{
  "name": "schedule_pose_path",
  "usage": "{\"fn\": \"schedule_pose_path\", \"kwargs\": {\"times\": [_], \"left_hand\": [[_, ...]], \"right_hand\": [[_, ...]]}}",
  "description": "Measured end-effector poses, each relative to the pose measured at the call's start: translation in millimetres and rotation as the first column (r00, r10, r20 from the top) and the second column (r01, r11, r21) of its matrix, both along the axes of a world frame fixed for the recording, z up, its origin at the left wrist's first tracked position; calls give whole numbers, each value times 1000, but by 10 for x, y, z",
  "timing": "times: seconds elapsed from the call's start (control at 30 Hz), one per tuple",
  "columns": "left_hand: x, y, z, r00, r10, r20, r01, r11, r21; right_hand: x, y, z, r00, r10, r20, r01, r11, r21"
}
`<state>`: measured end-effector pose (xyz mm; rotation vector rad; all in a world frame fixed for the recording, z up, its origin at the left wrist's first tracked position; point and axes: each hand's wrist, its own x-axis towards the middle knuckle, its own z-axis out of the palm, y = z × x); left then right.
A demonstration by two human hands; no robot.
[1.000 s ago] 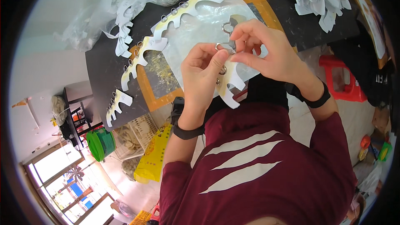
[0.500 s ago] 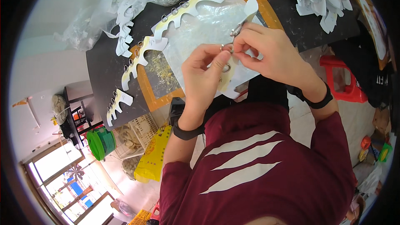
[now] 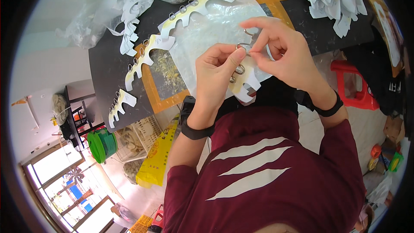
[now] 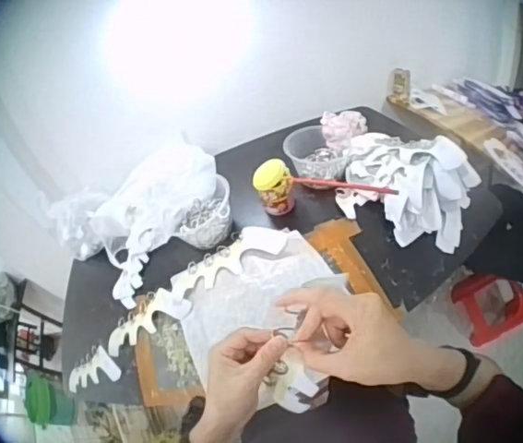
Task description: Attaching metal eyelet rings to shoe upper material components.
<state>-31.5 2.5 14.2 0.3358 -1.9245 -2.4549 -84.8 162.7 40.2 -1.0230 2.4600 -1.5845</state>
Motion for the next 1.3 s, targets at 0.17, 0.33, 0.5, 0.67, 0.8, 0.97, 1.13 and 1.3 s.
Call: {"fn": "schedule_pose_path", "kwargs": {"times": [0.17, 0.33, 0.5, 0.67, 0.8, 0.97, 1.13, 1.3], "left_hand": [[-52, -20, -36, 988, -75, 133, 52, 985, 163], [-72, -21, -71, 969, -130, 209, 55, 943, 330], [-104, -28, -84, 966, -146, 215, 78, 952, 296], [-107, 36, -19, 957, -156, 243, 78, 949, 305], [-105, -21, 3, 934, -239, 267, 146, 935, 325], [-108, -92, -7, 924, -270, 270, 191, 939, 285], [-104, -111, 10, 922, -279, 270, 225, 950, 215], [-118, -120, -31, 914, -304, 268, 262, 948, 181]], "right_hand": [[17, -8, -117, 818, 116, 564, 147, 905, -399], [133, 7, -127, 888, 40, 458, 142, 924, -355], [234, -76, -179, 947, -156, -281, 140, 987, -75], [338, -135, -62, 943, -265, -201, 274, 962, 15], [384, -104, -148, 939, -233, -252, 244, 970, 14], [353, -39, -290, 905, -115, -409, 143, 989, 38], [279, 17, -271, 898, 5, -441, 32, 997, 76], [204, 16, -333, 889, 42, -456, -50, 999, -7]]}}
